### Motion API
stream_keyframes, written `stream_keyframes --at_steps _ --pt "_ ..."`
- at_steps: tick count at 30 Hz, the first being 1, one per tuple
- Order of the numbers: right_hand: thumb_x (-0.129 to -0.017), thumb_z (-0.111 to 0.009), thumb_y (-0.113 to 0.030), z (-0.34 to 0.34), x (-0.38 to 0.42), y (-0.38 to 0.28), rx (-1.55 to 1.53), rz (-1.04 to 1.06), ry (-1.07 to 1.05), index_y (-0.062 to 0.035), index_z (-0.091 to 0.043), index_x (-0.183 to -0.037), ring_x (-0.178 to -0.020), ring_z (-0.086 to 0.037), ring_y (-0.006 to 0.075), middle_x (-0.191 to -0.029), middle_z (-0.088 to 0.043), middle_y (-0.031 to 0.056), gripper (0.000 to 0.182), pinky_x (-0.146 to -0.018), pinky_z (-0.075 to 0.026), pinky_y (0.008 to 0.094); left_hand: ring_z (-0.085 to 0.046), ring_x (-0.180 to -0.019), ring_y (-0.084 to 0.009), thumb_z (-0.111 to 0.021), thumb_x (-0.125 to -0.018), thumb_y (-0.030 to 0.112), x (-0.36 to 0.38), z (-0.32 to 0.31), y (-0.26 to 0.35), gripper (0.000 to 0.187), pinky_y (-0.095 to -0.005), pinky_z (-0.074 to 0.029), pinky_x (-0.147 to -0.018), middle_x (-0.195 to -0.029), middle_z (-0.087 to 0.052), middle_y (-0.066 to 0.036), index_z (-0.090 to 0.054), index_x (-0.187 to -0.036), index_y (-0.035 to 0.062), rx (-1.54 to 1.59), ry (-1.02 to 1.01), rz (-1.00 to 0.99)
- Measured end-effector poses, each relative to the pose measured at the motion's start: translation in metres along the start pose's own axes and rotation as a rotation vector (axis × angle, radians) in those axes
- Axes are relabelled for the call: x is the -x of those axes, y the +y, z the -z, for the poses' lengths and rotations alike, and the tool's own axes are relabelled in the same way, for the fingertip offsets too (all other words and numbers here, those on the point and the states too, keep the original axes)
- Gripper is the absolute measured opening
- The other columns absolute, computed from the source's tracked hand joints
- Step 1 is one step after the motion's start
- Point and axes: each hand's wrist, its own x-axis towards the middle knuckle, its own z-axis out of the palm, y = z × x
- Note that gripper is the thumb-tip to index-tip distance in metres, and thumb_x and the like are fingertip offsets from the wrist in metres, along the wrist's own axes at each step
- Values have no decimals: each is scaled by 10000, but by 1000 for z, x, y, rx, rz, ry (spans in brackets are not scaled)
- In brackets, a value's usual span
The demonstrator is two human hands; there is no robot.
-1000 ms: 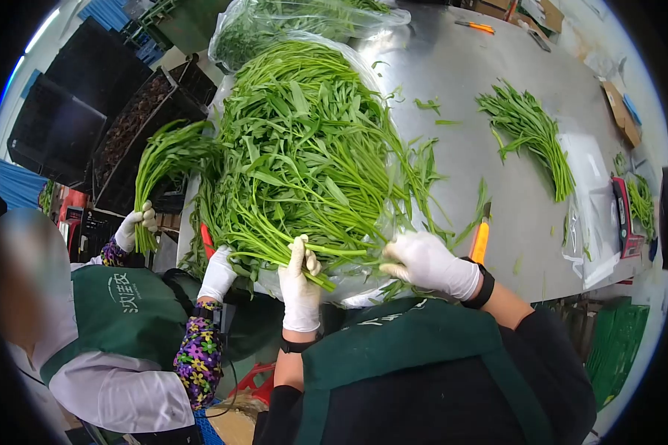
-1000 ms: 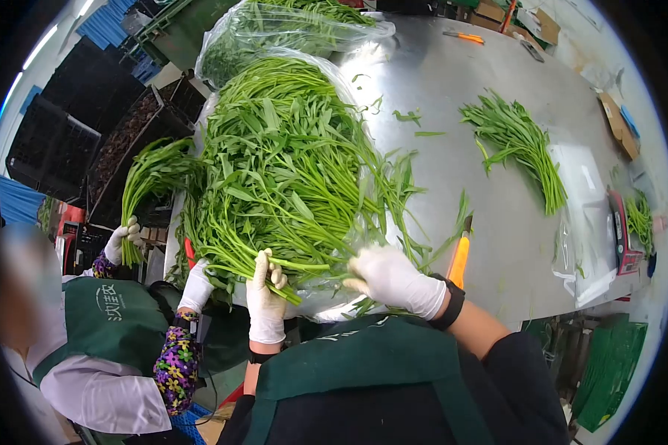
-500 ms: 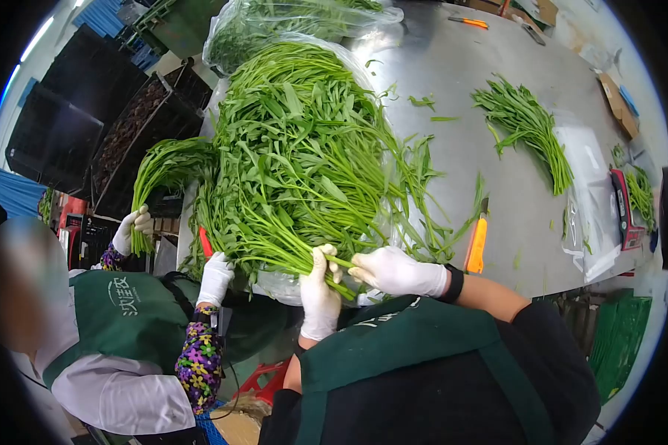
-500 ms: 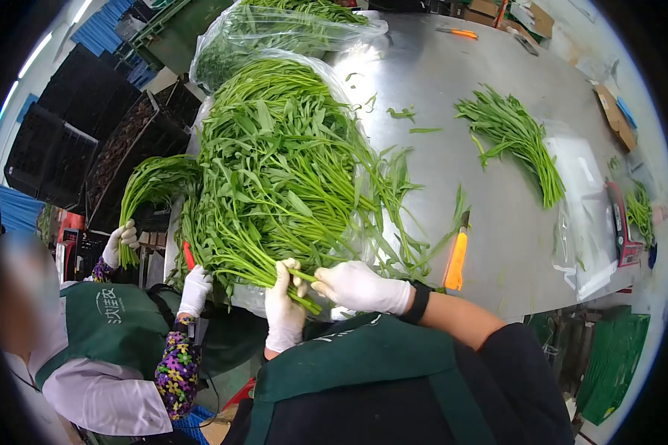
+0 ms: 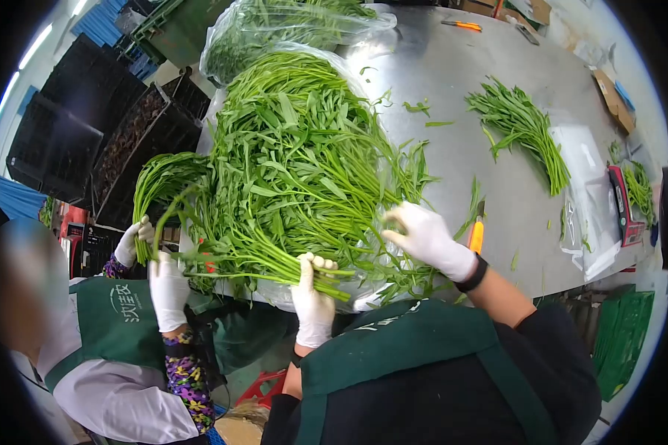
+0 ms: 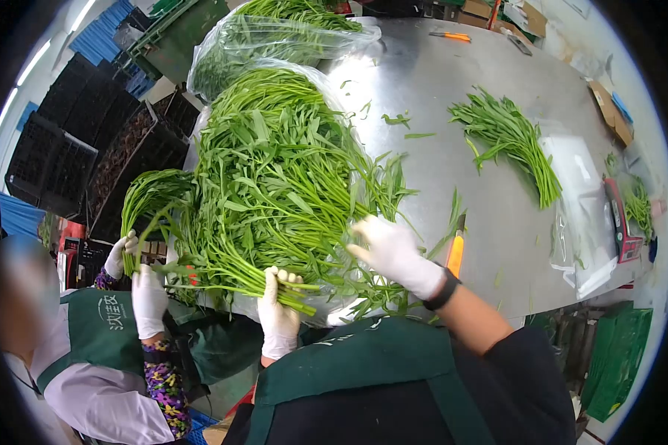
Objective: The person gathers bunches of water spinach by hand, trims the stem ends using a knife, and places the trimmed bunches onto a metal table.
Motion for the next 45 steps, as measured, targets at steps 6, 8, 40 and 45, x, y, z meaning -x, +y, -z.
stream_keyframes --at_steps 6,8,40,45 --pt "-835 -668 -228 -35 -36 -11 -401 -196 -138 -33 -658 -894 -684 -616 192 -778 -640 86 204 -629 -490 323 -410 -561 -84 -518 -981 172 6 -4 -10 170 -260 -397 -585 -708 -445 17 -531 -1083 37 -116 -109 40" --pt "-893 -642 -229 -17 -39 -27 -840 -408 -512 -20 -658 -945 -608 -549 83 -724 -626 22 216 -560 -449 243 -396 -542 -63 -537 -974 201 8 -7 -11 193 -231 -345 -540 -712 -468 26 -544 -1096 52 -210 -74 55" --pt "-822 -627 -91 -17 -15 -45 -650 -127 -165 -11 -642 -819 -605 -542 80 -669 -616 35 82 -568 -458 255 -446 -684 -123 -592 -932 243 5 -11 4 225 -257 -374 -639 -786 -474 -11 -495 -996 50 -168 -515 408" --pt "-804 -664 -180 2 -52 30 -452 -322 182 -33 -656 -783 -616 -626 193 -696 -647 111 148 -595 -487 292 -434 -667 -122 -580 -939 233 23 -13 20 191 -268 -354 -599 -785 -440 -17 -466 -969 82 -64 -593 309"
